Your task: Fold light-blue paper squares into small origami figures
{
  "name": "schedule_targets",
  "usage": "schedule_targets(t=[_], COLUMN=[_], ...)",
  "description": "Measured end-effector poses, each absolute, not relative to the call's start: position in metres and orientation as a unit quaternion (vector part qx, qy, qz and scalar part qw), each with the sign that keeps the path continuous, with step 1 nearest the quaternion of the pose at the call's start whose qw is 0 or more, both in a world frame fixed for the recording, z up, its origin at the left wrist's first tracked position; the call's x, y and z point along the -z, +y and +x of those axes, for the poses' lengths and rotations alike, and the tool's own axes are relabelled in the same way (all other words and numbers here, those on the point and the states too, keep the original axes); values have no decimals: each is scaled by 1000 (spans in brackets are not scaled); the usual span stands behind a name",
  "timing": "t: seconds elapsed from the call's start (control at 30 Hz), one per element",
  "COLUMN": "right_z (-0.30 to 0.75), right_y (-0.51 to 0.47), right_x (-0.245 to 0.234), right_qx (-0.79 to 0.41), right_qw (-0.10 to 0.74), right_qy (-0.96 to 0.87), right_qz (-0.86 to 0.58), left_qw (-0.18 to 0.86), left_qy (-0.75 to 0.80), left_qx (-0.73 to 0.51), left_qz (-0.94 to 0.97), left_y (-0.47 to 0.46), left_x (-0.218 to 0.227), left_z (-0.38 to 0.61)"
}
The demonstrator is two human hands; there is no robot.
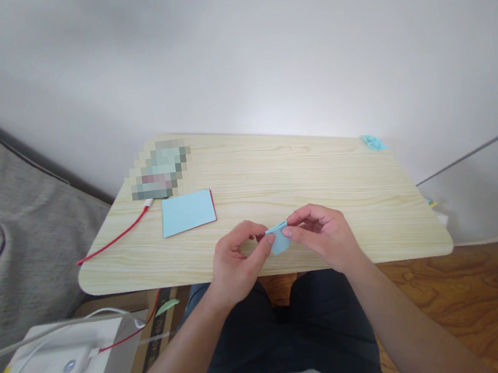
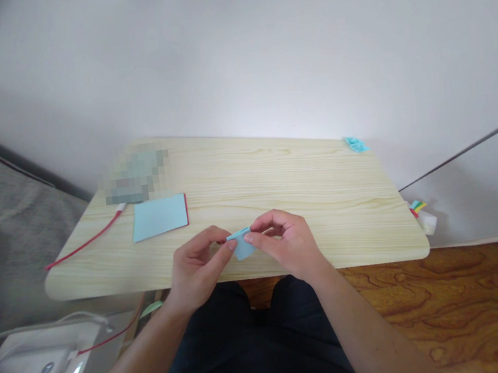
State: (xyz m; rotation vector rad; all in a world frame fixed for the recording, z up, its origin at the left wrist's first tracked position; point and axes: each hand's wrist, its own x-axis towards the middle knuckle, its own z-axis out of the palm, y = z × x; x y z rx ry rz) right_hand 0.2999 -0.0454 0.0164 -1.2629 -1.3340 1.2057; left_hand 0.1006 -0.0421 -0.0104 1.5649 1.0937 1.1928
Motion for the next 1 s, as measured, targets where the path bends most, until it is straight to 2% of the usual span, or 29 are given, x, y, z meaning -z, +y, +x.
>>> schedule_targets(t=[0.37, 1.0], right_z=[295, 294], right_y=[-48, -48], right_x=[-21, -18], right_qx=[-475, -548], right_qw=[453, 468], right_qy=[-535, -489], right_qz=[-532, -492], left_qw=[447, 448], left_qy=[429, 410], left_qx=[-477, -467], left_qz=[624, 643], left_y=[-41, -42], left_x=[11, 9], left_z=[99, 96])
